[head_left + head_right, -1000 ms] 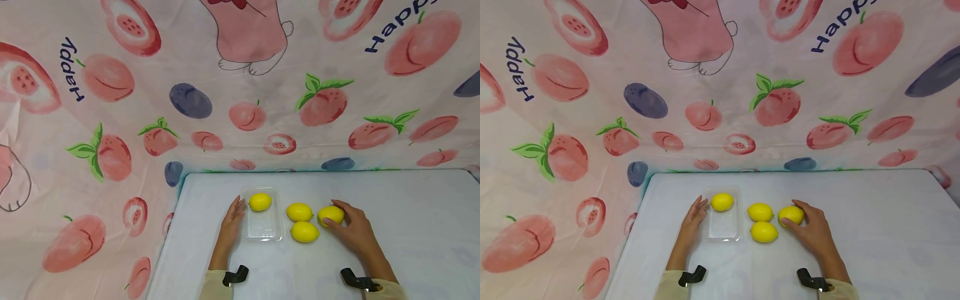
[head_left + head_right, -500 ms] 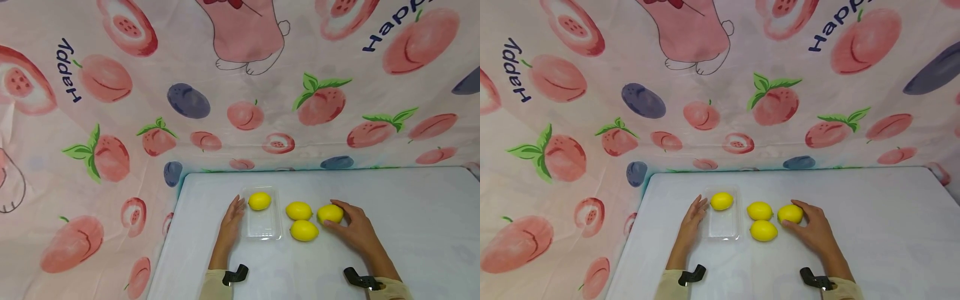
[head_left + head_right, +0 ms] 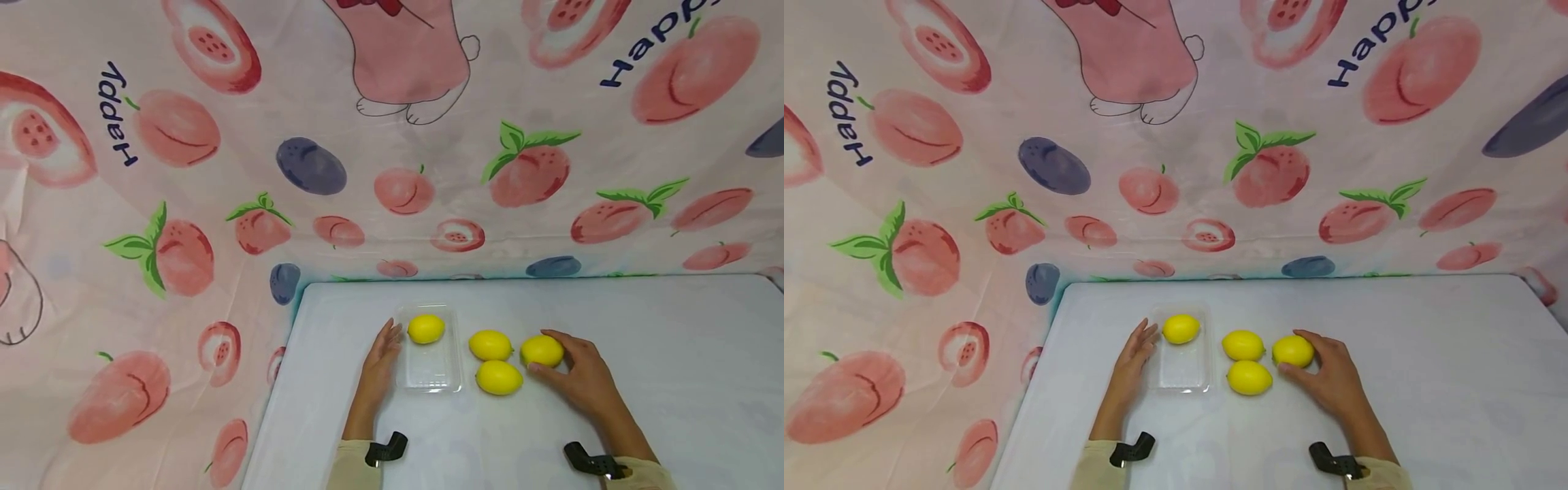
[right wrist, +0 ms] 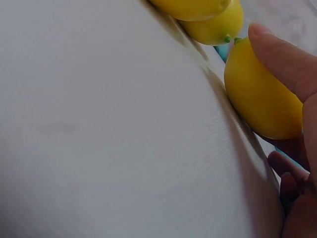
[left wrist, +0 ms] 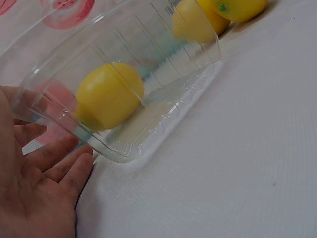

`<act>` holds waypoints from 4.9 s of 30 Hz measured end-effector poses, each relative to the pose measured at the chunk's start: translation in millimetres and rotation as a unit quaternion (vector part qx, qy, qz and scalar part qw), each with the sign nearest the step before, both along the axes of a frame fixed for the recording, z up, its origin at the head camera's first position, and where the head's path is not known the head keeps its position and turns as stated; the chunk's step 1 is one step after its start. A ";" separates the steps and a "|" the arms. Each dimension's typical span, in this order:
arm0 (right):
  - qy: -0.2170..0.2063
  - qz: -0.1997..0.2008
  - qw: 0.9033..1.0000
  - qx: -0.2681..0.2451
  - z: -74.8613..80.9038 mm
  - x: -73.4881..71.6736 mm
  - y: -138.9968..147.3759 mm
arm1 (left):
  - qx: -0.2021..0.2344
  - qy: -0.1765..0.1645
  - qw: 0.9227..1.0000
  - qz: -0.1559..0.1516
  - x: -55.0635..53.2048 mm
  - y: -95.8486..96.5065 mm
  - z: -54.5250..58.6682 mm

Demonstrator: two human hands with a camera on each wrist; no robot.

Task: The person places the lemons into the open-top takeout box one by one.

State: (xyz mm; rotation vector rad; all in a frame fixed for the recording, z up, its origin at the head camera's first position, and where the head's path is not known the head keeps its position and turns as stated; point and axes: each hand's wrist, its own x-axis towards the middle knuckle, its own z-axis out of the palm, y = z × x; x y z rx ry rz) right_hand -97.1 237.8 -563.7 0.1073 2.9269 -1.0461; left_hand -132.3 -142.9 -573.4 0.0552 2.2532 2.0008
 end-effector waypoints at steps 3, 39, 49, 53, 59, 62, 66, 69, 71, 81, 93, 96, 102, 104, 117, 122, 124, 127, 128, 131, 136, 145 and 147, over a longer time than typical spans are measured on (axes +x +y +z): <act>0.006 -0.001 1.000 -0.003 0.6 1.5 0.7 | 0.001 -0.001 1.000 -0.002 0.6 -0.1 0.2; 0.065 -0.034 0.995 -0.070 26.9 5.0 -25.7 | 0.003 0.005 1.000 0.001 0.2 -0.3 -0.7; 0.092 -0.016 0.989 -0.110 46.2 -4.2 -51.0 | 0.001 0.002 1.000 0.001 0.4 -0.3 -2.2; 0.095 -0.012 0.987 -0.132 52.3 -9.3 -61.5 | 0.003 0.003 1.000 -0.004 -0.4 -0.1 -2.5; 0.092 0.005 0.984 -0.151 58.5 -16.5 -77.1 | 0.000 0.005 1.000 0.002 -0.6 -0.9 -1.6; 0.082 0.009 0.986 -0.148 61.3 -18.9 -83.7 | -0.005 0.003 1.000 0.005 0.3 -0.8 -0.4; 0.069 0.013 0.988 -0.141 63.7 -21.4 -91.9 | 0.002 0.003 1.000 0.003 0.4 0.0 0.1; 0.057 0.015 0.990 -0.132 63.5 -22.9 -98.2 | 0.003 0.003 1.000 0.002 0.0 0.1 0.2; 0.047 0.017 0.991 -0.126 62.9 -23.5 -102.7 | 0.003 0.003 1.000 0.002 -0.5 -0.1 -0.1; 0.034 0.027 0.990 -0.135 60.9 -26.5 -122.6 | 0.020 0.011 1.000 -0.003 -1.3 -0.9 -0.2; 0.074 0.053 0.988 -0.126 58.9 -34.0 -134.9 | 0.032 0.009 0.999 -0.009 -2.8 -0.6 -0.7; 0.077 0.054 0.986 -0.136 58.8 -34.5 -137.1 | 0.032 0.009 0.999 -0.011 -3.2 -0.2 -0.8; 0.079 0.046 0.976 -0.198 59.4 -33.2 -142.3 | 0.035 0.011 0.999 -0.009 -4.0 0.2 -1.7; 0.081 0.048 0.975 -0.202 60.3 -32.9 -142.8 | 0.025 0.011 1.000 -0.006 -3.9 0.1 -1.9; 0.094 0.060 0.985 -0.134 60.0 -36.0 -150.1 | 0.024 0.014 1.000 -0.011 -5.5 -2.0 -5.5; 0.104 0.067 0.986 -0.110 59.6 -37.7 -153.4 | 0.013 0.008 1.000 -0.006 -4.8 -2.6 -6.0; 0.103 0.064 0.988 -0.100 58.7 -39.2 -154.5 | 0.013 0.008 1.000 -0.007 -4.8 -2.3 -5.8; 0.100 0.062 0.990 -0.077 56.5 -42.7 -156.7 | 0.020 0.011 1.000 -0.010 -5.3 -1.3 -5.0; 0.101 0.061 0.991 -0.069 55.7 -43.7 -157.5 | 0.022 0.013 1.000 -0.011 -5.5 -1.1 -4.9; 0.110 0.060 0.991 -0.045 53.6 -45.9 -159.8 | 0.027 0.017 0.999 -0.012 -6.0 -0.8 -5.0; 0.130 0.053 0.990 0.008 49.1 -48.0 -161.5 | 0.026 0.019 0.999 -0.010 -5.8 -1.4 -5.6; 0.142 0.050 0.987 0.050 42.3 -52.6 -162.3 | 0.024 0.015 1.000 -0.010 -5.7 -1.6 -5.1; 0.142 0.053 0.987 0.059 42.0 -52.7 -163.1 | 0.024 0.010 1.000 -0.008 -5.5 -1.8 -4.9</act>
